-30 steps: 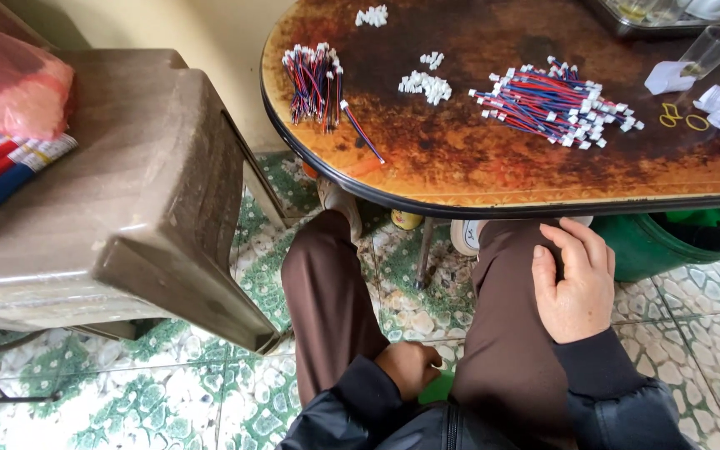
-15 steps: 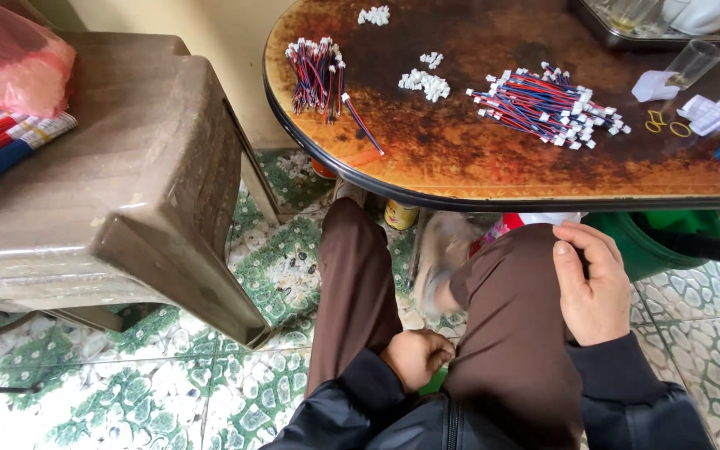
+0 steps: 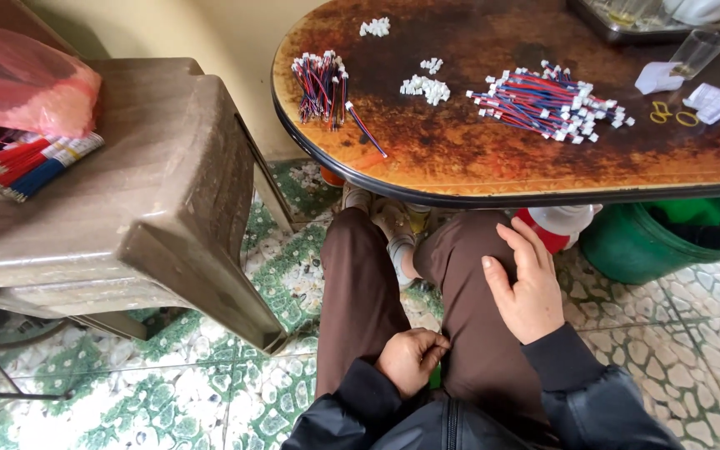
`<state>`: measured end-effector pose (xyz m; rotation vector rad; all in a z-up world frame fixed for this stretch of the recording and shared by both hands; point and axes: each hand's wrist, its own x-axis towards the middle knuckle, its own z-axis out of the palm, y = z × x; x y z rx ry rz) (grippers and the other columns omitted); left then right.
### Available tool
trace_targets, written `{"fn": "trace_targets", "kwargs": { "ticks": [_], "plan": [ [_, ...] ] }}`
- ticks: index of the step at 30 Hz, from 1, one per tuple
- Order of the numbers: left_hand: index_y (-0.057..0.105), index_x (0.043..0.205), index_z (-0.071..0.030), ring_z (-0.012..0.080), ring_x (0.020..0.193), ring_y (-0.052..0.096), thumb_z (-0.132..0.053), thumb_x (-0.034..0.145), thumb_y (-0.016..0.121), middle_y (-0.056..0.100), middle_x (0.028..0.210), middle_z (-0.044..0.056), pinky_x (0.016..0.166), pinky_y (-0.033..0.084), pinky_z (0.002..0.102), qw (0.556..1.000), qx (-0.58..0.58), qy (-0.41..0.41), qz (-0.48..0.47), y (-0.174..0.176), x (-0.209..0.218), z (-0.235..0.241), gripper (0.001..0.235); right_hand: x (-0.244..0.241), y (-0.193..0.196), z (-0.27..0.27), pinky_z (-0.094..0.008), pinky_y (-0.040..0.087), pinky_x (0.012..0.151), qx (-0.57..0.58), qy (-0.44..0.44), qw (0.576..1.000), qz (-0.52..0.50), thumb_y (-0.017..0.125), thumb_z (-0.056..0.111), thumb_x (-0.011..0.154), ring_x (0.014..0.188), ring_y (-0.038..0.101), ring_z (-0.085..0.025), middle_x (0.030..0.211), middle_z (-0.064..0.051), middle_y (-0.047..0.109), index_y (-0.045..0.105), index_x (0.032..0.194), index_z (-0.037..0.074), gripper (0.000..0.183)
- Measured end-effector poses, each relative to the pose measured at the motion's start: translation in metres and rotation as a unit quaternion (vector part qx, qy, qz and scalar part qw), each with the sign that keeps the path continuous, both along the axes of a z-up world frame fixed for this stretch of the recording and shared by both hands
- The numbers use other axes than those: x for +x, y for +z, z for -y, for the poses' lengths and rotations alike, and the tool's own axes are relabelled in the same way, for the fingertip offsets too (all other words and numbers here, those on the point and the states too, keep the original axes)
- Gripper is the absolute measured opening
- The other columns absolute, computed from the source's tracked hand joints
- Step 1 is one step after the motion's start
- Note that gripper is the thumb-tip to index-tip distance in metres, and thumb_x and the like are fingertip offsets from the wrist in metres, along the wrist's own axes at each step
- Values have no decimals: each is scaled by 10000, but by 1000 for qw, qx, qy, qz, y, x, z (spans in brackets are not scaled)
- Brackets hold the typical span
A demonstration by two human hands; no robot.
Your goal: Attaching small plastic connectors to the ends of electrical wires
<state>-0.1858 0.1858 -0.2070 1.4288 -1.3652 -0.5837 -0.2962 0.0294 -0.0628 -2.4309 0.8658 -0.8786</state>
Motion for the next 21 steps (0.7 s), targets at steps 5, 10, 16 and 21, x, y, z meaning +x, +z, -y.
{"fn": "trace_targets", "kwargs": {
  "ticks": [5,10,16,21],
  "plan": [
    [672,976,-90,223,779,656,-72,907,591,682,890,71,745,522,310,1000,-17,8,12,0,-3,-2,108,-8,-18,-1,-493,328,1065,-51,-17,998,-26,555,325,908,1362,383,-319,1491,-157,396,479,1373,86,528],
    [683,984,-99,229,796,670,-84,916,609,701,897,65,772,531,317,998,-53,6,23,29,-14,-4,102,-18,-35,-4,-549,365,1005,-76,-31,994,-76,567,345,881,1314,408,-403,1511,-178,365,463,1385,111,566],
    [682,1001,-122,209,829,680,-98,934,619,694,928,47,765,536,303,999,-38,-38,9,45,-29,-10,96,-19,-41,-8,-561,399,975,-116,-40,990,-72,584,353,885,1270,458,-424,1511,-150,371,446,1407,158,575],
    [710,984,-100,241,876,703,-139,924,595,729,968,83,826,529,331,998,-16,28,52,31,-6,-20,135,-9,-37,-17,-535,427,958,-169,-23,983,-65,595,359,874,1219,489,-431,1471,-174,418,507,1366,128,551]
  ]
}}
